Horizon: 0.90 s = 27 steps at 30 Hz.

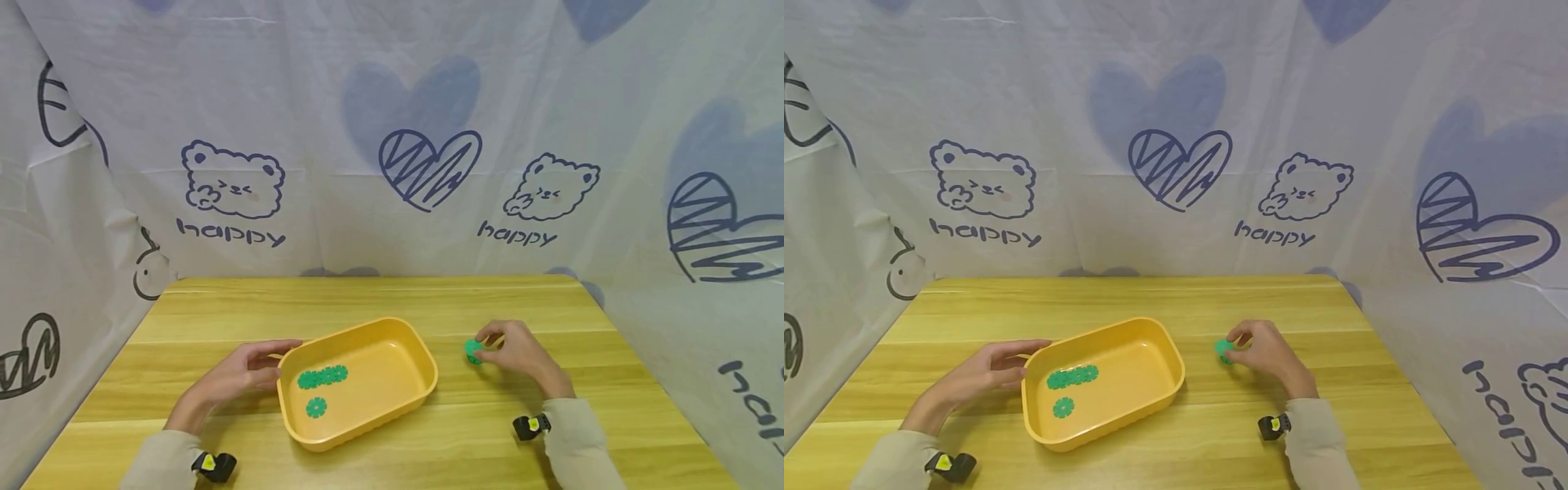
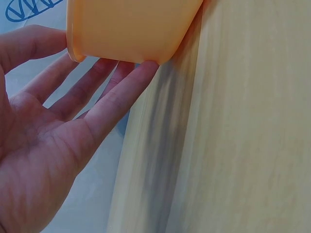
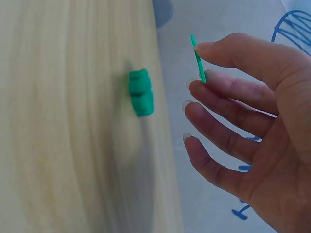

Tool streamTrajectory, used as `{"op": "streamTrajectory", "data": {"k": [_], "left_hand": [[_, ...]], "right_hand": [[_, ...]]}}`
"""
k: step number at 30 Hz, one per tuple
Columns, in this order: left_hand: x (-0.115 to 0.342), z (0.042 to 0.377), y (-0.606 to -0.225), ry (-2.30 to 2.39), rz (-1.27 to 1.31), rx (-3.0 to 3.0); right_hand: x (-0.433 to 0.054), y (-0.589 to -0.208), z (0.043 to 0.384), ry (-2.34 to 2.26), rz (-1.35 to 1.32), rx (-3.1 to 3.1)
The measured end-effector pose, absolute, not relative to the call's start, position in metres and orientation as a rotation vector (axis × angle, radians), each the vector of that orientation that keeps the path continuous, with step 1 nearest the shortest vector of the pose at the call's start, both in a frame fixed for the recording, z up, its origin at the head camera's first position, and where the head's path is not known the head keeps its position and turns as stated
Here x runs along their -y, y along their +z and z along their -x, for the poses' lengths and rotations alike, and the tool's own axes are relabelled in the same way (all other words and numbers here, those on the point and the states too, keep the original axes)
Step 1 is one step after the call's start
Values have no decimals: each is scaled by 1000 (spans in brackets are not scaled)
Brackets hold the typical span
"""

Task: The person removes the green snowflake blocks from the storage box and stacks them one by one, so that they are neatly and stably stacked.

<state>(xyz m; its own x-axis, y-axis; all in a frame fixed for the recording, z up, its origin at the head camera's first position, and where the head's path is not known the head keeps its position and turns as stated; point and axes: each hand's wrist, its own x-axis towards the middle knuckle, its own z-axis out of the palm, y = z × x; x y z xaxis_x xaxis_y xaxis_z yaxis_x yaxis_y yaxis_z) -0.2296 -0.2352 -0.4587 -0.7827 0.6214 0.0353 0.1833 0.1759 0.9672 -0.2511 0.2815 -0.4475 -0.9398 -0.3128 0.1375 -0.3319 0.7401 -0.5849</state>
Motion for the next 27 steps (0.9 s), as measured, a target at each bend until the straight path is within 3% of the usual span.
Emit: {"op": "streamTrajectory", "data": {"k": [27], "left_hand": [[235, 230, -459, 1644, -748, -2076]], "right_hand": [[-290, -473, 256, 1051, -419, 2947]]}}
